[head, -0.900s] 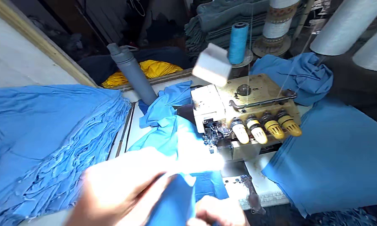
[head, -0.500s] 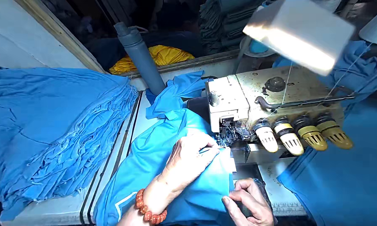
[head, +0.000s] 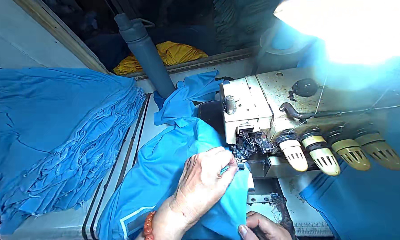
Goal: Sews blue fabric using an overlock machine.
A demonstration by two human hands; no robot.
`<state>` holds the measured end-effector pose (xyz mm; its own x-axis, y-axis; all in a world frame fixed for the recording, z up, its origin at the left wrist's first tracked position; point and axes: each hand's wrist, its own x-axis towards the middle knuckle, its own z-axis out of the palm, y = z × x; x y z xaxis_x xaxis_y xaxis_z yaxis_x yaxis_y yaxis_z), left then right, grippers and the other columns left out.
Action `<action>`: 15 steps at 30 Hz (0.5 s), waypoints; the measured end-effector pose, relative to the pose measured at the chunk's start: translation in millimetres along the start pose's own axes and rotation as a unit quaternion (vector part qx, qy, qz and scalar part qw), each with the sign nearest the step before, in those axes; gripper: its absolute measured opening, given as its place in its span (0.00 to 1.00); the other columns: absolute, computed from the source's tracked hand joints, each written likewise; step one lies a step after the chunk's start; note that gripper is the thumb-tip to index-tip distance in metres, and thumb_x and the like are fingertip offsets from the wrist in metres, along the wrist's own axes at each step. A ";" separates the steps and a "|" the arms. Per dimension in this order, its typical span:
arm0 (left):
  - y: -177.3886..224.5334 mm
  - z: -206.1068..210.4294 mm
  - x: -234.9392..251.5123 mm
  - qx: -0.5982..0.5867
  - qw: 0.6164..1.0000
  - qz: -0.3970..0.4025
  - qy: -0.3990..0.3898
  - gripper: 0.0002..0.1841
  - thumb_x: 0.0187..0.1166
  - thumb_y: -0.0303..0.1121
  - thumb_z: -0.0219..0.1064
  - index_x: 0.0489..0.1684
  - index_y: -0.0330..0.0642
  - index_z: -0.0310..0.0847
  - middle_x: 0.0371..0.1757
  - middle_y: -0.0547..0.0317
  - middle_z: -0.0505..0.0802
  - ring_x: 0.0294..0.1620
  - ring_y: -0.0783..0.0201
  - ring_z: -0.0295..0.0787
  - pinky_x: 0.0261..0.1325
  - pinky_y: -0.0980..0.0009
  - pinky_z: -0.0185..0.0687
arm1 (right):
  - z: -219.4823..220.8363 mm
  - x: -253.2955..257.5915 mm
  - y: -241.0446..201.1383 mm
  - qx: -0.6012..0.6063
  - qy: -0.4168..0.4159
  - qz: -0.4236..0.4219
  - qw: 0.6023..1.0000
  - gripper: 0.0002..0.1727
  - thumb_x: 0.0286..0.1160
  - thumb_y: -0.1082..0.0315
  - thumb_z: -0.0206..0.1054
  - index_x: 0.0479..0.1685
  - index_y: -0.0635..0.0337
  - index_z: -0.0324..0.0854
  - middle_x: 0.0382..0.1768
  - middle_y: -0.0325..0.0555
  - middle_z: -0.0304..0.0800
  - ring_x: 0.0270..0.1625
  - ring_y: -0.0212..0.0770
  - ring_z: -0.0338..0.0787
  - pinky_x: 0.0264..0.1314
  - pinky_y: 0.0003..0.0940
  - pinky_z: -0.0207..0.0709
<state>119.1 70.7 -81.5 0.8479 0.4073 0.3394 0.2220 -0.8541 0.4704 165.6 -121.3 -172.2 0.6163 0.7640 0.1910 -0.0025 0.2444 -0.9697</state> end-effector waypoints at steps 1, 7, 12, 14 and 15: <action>0.9 2.3 -1.8 0.018 1.000 0.012 0.015 0.08 0.73 0.39 0.67 0.25 0.55 0.87 0.26 0.77 0.85 0.26 0.81 0.81 0.26 0.80 0.73 | -0.6 -1.1 -2.5 0.023 0.004 0.022 0.999 0.03 0.68 0.81 0.68 0.36 0.67 0.81 0.27 0.34 0.90 0.33 0.19 0.87 0.39 0.16 0.81; 7.4 10.1 -16.2 0.146 0.977 0.138 0.074 0.10 0.79 0.30 0.63 0.32 0.44 0.92 0.31 0.60 0.89 0.32 0.63 0.87 0.31 0.71 0.81 | -12.0 -1.2 -12.8 0.115 0.014 0.058 0.992 0.18 0.63 0.83 0.67 0.41 0.47 0.71 0.27 0.19 0.82 0.27 0.14 0.80 0.30 0.12 0.74; -6.3 10.7 -2.8 0.148 0.975 0.136 0.094 0.11 0.77 0.29 0.63 0.27 0.41 0.89 0.36 0.56 0.92 0.39 0.59 0.90 0.40 0.66 0.84 | -15.3 15.3 -29.1 0.102 0.034 0.060 0.992 0.18 0.60 0.85 0.65 0.37 0.48 0.71 0.24 0.21 0.83 0.25 0.15 0.80 0.27 0.13 0.72; -18.2 10.7 12.5 0.164 0.971 0.135 0.111 0.11 0.75 0.30 0.63 0.22 0.40 0.86 0.32 0.54 0.89 0.37 0.56 0.88 0.38 0.63 0.82 | -11.8 29.5 -36.5 0.063 0.053 0.057 0.995 0.18 0.57 0.86 0.65 0.34 0.50 0.71 0.23 0.22 0.82 0.24 0.16 0.78 0.25 0.12 0.70; -23.6 10.4 20.0 0.172 0.969 0.129 0.118 0.10 0.74 0.29 0.64 0.23 0.38 0.86 0.34 0.51 0.90 0.39 0.53 0.89 0.40 0.61 0.83 | -10.4 36.8 -37.9 0.046 0.058 0.046 0.996 0.17 0.57 0.86 0.66 0.33 0.51 0.71 0.23 0.23 0.81 0.23 0.16 0.78 0.25 0.12 0.70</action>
<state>135.7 95.7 -94.3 0.7724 0.1935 0.6050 0.1992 -0.9782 0.0586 196.6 -108.7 -130.0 0.6973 0.7127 0.0769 -0.1328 0.2340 -0.9631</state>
